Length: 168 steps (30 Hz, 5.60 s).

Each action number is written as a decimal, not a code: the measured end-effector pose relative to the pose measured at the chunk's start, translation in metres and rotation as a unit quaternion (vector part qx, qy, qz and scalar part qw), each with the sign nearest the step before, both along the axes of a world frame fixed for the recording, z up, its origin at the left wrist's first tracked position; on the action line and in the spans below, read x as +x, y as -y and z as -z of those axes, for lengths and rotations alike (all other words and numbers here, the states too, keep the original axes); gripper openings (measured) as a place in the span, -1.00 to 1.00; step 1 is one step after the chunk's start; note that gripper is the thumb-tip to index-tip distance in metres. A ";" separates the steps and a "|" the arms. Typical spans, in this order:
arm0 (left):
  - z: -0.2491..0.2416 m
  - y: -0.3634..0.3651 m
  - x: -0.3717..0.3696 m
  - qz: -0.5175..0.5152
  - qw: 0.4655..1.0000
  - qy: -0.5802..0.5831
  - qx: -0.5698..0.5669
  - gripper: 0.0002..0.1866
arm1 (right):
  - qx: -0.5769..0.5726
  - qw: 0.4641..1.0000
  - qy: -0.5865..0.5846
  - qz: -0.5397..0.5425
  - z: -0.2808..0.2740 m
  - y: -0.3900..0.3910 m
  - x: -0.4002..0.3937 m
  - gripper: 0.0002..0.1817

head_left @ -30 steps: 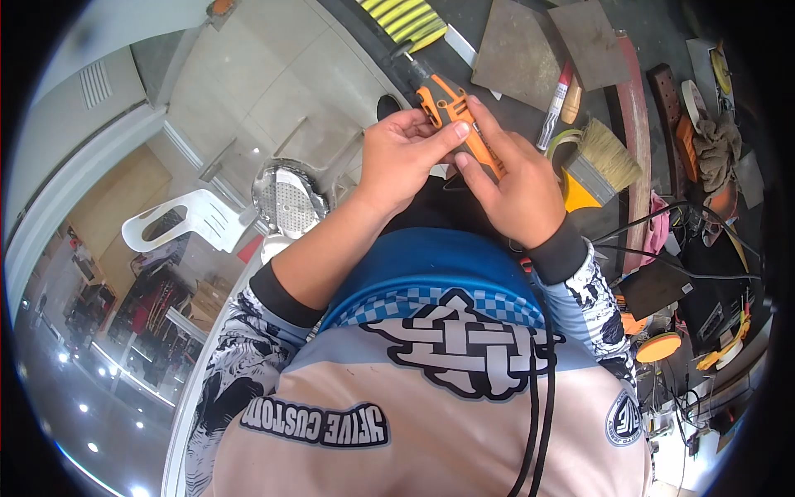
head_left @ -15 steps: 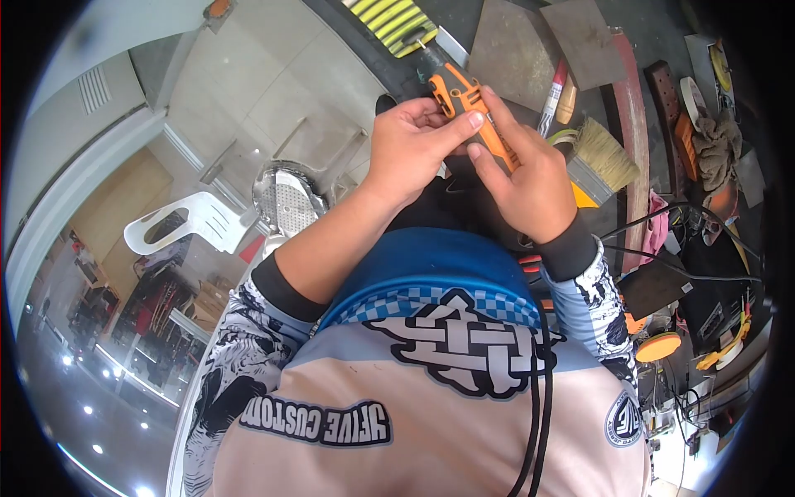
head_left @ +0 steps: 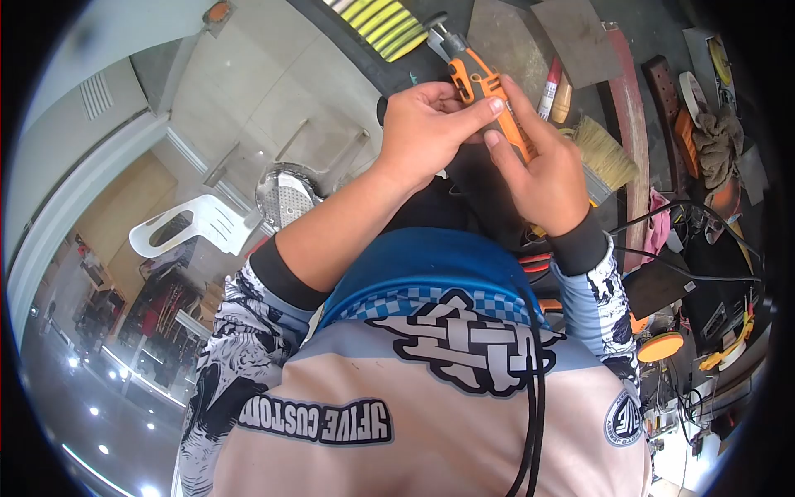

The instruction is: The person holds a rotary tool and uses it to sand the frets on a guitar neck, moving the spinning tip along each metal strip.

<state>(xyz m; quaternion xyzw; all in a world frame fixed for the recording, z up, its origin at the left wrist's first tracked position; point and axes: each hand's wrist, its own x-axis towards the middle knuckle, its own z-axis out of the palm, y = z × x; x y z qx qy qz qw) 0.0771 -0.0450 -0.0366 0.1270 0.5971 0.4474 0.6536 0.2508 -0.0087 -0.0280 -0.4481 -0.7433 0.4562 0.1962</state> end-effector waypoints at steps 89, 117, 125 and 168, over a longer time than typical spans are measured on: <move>-0.037 -0.200 -0.360 0.028 0.998 -0.061 -0.009 -0.54 | -0.270 0.945 -0.015 -0.183 -0.071 -0.193 -0.298 0.03; -0.038 -0.229 -0.337 0.068 0.993 -0.092 0.009 -0.52 | -0.076 0.989 0.126 -0.021 -0.059 -0.205 -0.316 -0.07; -0.036 -0.230 -0.342 0.077 0.988 -0.129 -0.045 -0.54 | -0.092 0.992 0.090 -0.018 -0.052 -0.204 -0.321 -0.09; -0.026 -0.228 -0.343 0.051 0.991 -0.089 -0.091 -0.59 | -0.153 0.982 0.102 -0.033 -0.051 -0.211 -0.323 -0.11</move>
